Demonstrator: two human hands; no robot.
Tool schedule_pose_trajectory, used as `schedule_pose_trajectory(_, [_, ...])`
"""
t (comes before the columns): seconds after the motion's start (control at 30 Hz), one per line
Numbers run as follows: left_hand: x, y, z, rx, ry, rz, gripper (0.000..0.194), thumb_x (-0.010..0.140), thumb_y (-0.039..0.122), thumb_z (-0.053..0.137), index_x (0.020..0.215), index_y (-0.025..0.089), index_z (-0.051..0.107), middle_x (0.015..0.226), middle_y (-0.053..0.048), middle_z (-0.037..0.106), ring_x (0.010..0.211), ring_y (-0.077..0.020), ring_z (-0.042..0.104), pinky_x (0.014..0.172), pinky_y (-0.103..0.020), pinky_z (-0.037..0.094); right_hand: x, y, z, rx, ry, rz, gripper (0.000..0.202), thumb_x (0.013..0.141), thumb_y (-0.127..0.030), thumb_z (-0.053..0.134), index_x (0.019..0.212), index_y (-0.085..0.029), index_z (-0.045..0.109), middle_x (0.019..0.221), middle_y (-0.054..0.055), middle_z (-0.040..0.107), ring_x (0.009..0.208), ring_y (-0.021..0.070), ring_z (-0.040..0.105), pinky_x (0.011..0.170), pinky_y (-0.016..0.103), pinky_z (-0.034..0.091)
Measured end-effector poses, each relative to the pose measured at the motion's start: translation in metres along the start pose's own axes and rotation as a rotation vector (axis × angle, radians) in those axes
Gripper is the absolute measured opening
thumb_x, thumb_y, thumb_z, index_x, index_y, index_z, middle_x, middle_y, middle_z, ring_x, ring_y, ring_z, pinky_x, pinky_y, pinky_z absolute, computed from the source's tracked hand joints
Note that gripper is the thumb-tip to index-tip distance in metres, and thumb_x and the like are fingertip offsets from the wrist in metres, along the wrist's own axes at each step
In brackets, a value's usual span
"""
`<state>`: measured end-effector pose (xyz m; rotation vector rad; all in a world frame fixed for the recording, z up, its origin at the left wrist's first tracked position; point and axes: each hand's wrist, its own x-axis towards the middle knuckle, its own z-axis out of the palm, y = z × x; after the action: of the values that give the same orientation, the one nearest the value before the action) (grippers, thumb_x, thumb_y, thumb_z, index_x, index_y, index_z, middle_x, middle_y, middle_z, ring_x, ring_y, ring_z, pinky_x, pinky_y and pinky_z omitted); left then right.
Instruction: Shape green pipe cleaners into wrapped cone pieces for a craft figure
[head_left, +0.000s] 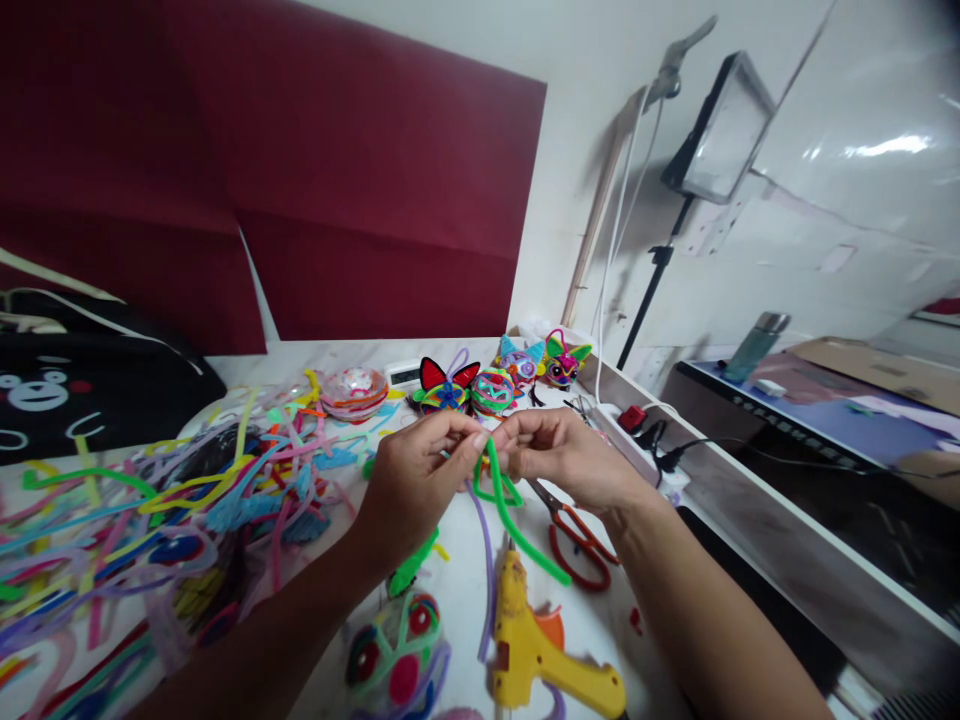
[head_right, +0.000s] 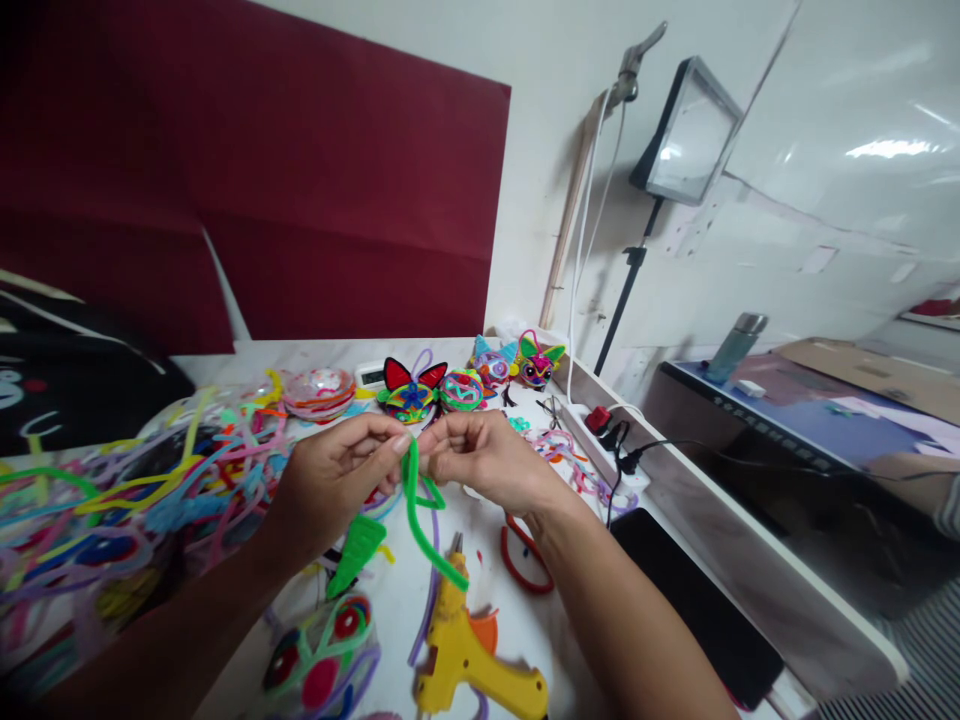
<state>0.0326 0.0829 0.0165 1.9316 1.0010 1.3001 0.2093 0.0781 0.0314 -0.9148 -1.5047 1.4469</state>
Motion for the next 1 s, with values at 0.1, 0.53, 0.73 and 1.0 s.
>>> schedule_pose_trajectory(0.1, [0.0004, 0.0013, -0.0002, 0.0, 0.011, -0.009, 0.011, 0.082, 0.026, 0.057, 0.08, 0.017, 0.063, 0.053, 0.004, 0.059, 0.047, -0.011, 0.058, 0.045, -0.018, 0.046, -0.0002, 0.0002, 0.0006, -0.022, 0.019, -0.03, 0.024, 0.063, -0.029, 0.078, 0.077, -0.013, 0.066, 0.059, -0.002, 0.057, 0.053, 0.0075, 0.046, 0.052, 0.021, 0.033])
schedule_pose_trajectory(0.53, [0.0001, 0.0025, 0.0013, 0.022, 0.043, -0.011, 0.012, 0.083, 0.025, 0.055, 0.08, 0.016, 0.062, 0.064, 0.001, 0.064, 0.047, -0.009, 0.057, 0.042, -0.016, 0.045, 0.0016, 0.0007, 0.0023, -0.093, 0.122, -0.102, 0.029, 0.063, -0.04, 0.079, 0.075, -0.014, 0.072, 0.066, 0.001, 0.064, 0.056, 0.0099, 0.052, 0.055, 0.024, 0.041])
schedule_pose_trajectory(0.73, [-0.0013, 0.0009, 0.0025, 0.071, 0.073, 0.018, 0.011, 0.082, 0.024, 0.056, 0.082, 0.016, 0.063, 0.065, 0.0, 0.066, 0.05, -0.0102, 0.059, 0.043, -0.016, 0.046, 0.0022, 0.0035, 0.0013, -0.105, 0.133, -0.129, 0.029, 0.063, -0.042, 0.079, 0.074, -0.015, 0.075, 0.064, 0.002, 0.065, 0.055, 0.0109, 0.053, 0.055, 0.025, 0.043])
schedule_pose_trajectory(1.0, [-0.0034, 0.0044, 0.0055, 0.238, 0.151, 0.118, 0.009, 0.081, 0.021, 0.057, 0.077, 0.017, 0.064, 0.07, 0.0, 0.068, 0.058, -0.011, 0.062, 0.052, -0.017, 0.048, -0.0019, 0.002, 0.0025, -0.183, 0.119, -0.143, 0.028, 0.068, -0.04, 0.076, 0.078, -0.014, 0.075, 0.063, 0.002, 0.063, 0.054, 0.0098, 0.049, 0.053, 0.023, 0.039])
